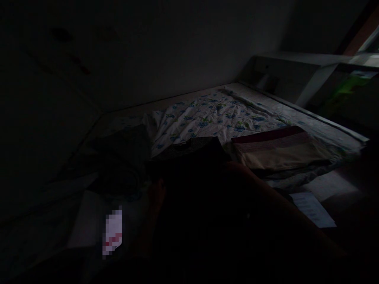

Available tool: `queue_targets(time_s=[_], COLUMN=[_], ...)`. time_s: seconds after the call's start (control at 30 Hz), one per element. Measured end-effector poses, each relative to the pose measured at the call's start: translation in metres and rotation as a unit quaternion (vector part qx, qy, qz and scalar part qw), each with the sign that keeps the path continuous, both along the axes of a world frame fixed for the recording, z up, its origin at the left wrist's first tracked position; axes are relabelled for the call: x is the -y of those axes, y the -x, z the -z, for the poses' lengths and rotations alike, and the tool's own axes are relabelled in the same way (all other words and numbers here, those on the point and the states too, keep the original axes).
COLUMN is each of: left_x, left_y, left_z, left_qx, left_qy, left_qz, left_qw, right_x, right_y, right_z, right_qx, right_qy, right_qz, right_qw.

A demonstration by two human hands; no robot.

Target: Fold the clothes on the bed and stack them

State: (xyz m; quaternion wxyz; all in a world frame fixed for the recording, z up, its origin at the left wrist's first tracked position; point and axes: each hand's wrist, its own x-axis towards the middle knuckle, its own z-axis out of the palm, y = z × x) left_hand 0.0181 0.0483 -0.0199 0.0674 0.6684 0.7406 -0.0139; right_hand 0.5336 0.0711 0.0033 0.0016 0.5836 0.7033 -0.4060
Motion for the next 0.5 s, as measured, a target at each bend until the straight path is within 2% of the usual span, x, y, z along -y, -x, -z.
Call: queue_targets(time_s=[0.07, 0.13, 0.23, 0.3, 0.4, 0.5], left_x=[-0.002, -0.008, -0.019, -0.025, -0.025, -0.017], left_y=[0.004, 0.015, 0.039, 0.056, 0.074, 0.082], left_z=[0.001, 0.0, -0.002, -0.003, 0.0, 0.004], left_qx=[0.017, 0.049, 0.121, 0.195, 0.315, 0.359], left_qy=[0.0, -0.007, -0.058, -0.072, -0.025, -0.004], left_qz=[-0.008, 0.01, 0.011, -0.051, -0.158, -0.204], left_qw=[1.0, 0.999, 0.991, 0.977, 0.936, 0.911], right_x=[-0.003, -0.01, -0.023, -0.032, -0.039, -0.038], right_y=[0.0, -0.003, -0.014, -0.023, -0.033, -0.036], right_z=[0.001, 0.003, 0.005, 0.007, 0.016, 0.028], right_qx=[0.002, -0.001, 0.001, 0.004, 0.025, 0.042], right_qy=[0.003, 0.005, -0.031, -0.068, -0.104, -0.124], right_qz=[0.002, 0.015, 0.068, 0.117, 0.174, 0.195], right_qw=[1.0, 1.0, 0.997, 0.991, 0.979, 0.972])
